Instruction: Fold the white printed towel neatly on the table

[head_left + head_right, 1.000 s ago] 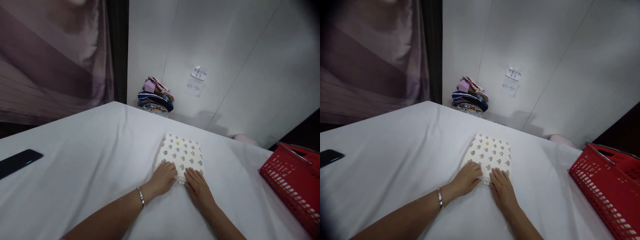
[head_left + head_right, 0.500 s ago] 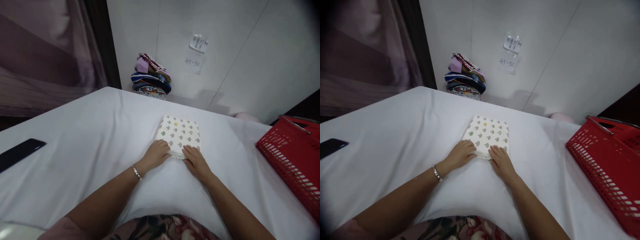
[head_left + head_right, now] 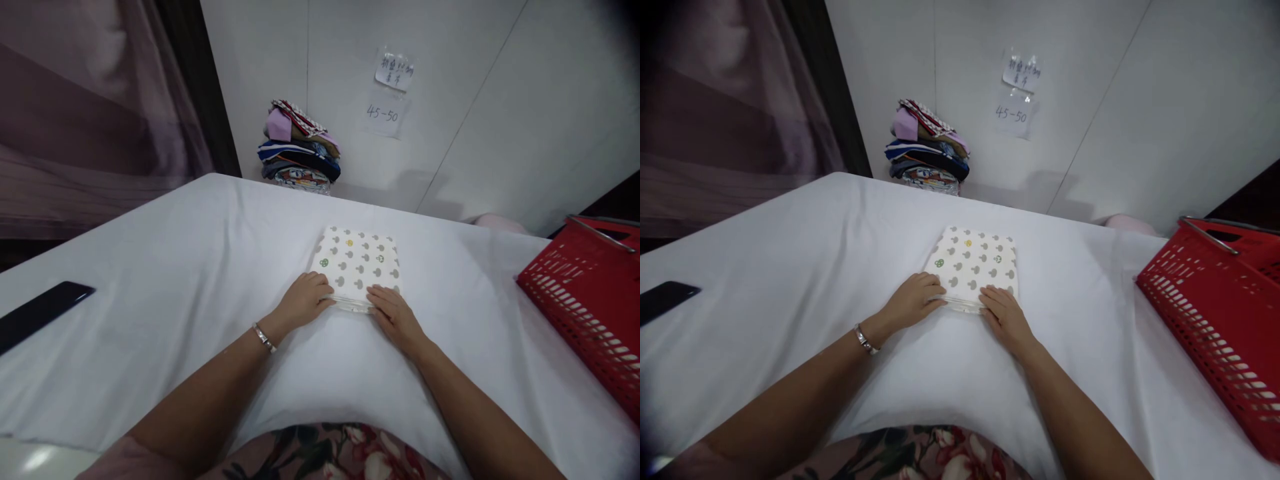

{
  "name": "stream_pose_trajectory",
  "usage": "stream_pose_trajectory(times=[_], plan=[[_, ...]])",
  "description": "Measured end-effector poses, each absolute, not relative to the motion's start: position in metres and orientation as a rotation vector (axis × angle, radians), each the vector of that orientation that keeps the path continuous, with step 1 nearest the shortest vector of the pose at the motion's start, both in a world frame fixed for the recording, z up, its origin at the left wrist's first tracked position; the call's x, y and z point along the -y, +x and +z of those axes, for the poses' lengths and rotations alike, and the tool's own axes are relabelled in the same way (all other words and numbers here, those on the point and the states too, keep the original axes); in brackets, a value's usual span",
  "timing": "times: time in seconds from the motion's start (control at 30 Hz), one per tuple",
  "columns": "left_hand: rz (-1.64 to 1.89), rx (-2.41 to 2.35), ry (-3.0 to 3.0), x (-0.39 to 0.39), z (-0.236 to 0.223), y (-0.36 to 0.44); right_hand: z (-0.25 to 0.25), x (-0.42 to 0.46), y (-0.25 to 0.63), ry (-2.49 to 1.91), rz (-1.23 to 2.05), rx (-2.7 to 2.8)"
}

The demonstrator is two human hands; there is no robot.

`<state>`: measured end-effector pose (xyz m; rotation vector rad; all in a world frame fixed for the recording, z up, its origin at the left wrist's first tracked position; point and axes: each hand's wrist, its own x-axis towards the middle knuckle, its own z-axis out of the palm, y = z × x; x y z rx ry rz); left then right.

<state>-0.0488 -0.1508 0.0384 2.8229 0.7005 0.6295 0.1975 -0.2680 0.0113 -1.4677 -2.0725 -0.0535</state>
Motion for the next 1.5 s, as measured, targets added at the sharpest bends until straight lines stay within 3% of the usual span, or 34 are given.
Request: stream_pose_trajectory(times=[1.5], plan=[[0.663, -0.734, 2.792, 0.156, 0.035, -0.043, 0.011, 0.261, 0.185, -1.479, -0.001, 1.818]])
